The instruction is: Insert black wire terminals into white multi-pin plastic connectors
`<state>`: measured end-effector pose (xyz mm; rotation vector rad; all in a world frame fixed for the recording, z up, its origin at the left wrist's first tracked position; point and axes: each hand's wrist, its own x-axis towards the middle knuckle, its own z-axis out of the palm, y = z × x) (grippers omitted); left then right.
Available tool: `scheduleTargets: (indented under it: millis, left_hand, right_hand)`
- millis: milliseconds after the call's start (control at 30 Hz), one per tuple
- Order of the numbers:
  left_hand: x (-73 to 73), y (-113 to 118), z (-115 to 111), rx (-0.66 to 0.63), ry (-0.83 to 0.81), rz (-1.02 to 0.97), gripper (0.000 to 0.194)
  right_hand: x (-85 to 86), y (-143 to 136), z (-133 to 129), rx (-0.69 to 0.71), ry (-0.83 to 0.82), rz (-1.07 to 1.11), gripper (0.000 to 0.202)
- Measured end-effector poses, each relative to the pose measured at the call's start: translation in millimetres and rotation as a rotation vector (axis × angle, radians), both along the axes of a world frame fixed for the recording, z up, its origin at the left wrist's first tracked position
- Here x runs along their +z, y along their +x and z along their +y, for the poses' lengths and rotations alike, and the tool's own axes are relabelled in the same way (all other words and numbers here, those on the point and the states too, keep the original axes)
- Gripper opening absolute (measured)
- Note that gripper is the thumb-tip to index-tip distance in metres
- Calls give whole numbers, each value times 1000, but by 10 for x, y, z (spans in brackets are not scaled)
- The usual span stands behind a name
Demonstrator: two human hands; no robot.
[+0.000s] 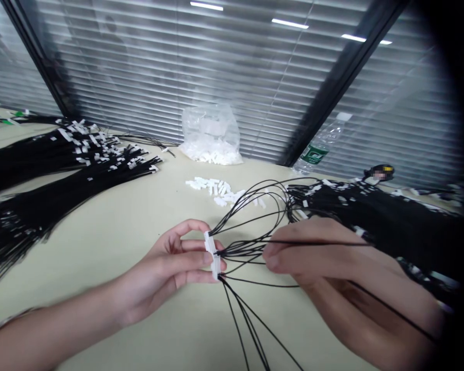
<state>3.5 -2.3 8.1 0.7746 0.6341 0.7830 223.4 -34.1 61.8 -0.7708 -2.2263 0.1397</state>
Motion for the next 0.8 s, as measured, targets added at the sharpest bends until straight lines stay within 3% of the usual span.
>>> scheduleTargets:
  millis: [333, 800]
  left_hand:
    - [-33, -13, 12, -24, 7, -18, 27]
    - [-43, -15, 23, -34, 20, -18, 26]
  right_hand:
    - [-19, -64, 13, -13, 91, 7, 27]
    - [-16, -50, 0, 26, 35, -59, 32]
